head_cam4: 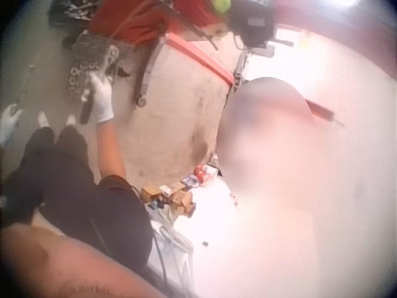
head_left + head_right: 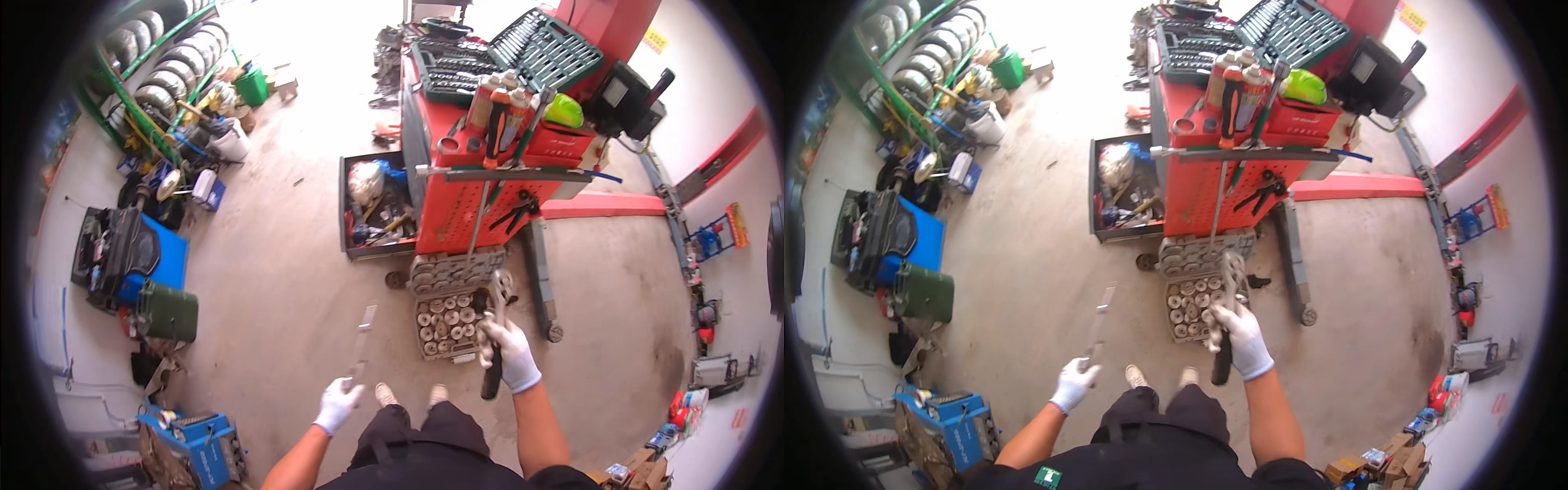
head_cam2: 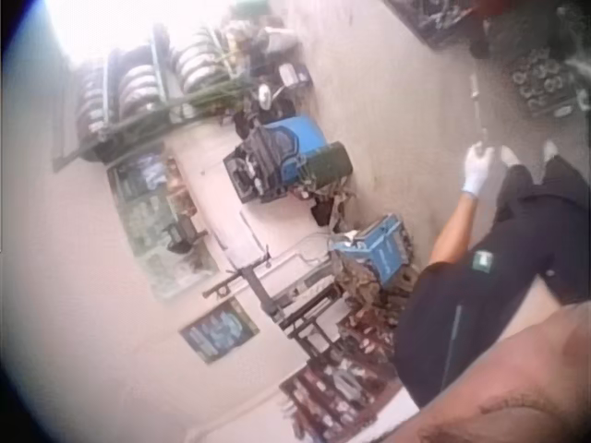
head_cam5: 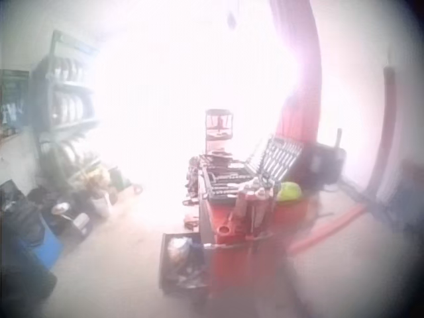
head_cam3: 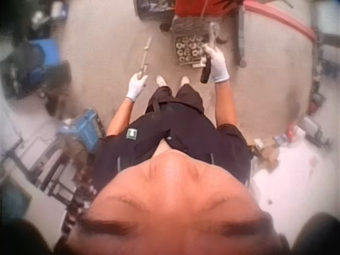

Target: The person organizes tools in a workshop. They pick up a hammer and a socket wrench, place them in a toolbox, and then move several plastic bins on the floor.

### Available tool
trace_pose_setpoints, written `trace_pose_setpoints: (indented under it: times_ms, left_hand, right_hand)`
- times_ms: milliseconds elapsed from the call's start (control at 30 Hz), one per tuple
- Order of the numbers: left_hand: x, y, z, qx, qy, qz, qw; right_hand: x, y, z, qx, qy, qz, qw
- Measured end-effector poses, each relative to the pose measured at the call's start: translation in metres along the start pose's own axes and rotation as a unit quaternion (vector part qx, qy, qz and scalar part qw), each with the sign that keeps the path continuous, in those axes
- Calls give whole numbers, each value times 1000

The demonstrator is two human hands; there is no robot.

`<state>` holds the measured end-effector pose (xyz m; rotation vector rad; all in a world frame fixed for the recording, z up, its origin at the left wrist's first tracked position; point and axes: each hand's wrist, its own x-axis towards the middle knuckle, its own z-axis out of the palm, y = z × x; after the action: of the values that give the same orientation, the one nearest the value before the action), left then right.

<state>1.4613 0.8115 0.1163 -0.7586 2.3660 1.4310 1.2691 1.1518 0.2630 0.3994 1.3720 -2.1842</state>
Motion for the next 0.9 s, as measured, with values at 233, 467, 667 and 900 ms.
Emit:
trace_pose_setpoints:
  times_ms: [233,467,667,900]
  left_hand:
    - [41,-114,-137,23,106,-124,986]
    - [151,-111,-310,84,96,-138,982]
    - [413,129,-512,98,221,52,969]
    - [567,219,-566,75,190,136,969]
  right_hand:
    - [101,-2,120,-181,-32,-74,980]
    - [233,-68,246,-57,-152,-46,986]
    - [359,-212,337,158,-73,-266,948]
    - [531,-297,325,202,44,-266,941]
